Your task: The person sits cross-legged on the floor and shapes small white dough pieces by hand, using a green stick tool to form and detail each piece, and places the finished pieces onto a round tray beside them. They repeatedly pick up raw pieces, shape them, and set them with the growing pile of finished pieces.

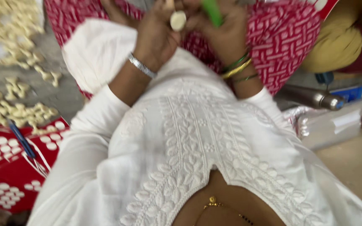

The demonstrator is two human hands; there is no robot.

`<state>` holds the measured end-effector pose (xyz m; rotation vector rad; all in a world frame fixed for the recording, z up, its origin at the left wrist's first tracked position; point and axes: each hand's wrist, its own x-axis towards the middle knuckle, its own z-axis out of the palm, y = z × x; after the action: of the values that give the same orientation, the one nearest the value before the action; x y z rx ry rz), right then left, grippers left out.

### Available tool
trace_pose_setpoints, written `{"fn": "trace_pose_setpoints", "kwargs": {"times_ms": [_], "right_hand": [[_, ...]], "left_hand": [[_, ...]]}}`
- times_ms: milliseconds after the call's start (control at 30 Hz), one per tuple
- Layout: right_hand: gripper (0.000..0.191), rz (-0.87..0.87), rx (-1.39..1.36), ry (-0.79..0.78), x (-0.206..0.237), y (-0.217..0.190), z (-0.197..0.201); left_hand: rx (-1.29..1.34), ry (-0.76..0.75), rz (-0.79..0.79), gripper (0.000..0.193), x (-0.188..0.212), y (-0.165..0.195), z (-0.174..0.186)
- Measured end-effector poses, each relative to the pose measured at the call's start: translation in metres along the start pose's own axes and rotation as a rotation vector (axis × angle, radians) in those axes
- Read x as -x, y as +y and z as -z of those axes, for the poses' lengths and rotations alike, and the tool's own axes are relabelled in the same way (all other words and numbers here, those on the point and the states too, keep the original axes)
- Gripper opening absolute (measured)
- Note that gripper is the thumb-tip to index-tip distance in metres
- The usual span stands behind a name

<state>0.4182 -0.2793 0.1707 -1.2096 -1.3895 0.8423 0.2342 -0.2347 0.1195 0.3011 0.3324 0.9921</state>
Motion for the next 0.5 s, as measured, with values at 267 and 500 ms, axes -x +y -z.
{"fn": "trace_pose_setpoints", "kwargs": {"times_ms": [267,500], "right_hand": [[0.016,-0.253,-0.345,-0.125,-0.004,-0.025,-0.011],[0.015,-0.379,-0.465,0.008,0.001,-0.015,0.009]], "left_hand": [[-0.122,0.010,0.155,0.026,0.014,0.003,-0.022],[-0.771,-0.126,0.063,0.032,0.026,0.019,-0.027]]}}
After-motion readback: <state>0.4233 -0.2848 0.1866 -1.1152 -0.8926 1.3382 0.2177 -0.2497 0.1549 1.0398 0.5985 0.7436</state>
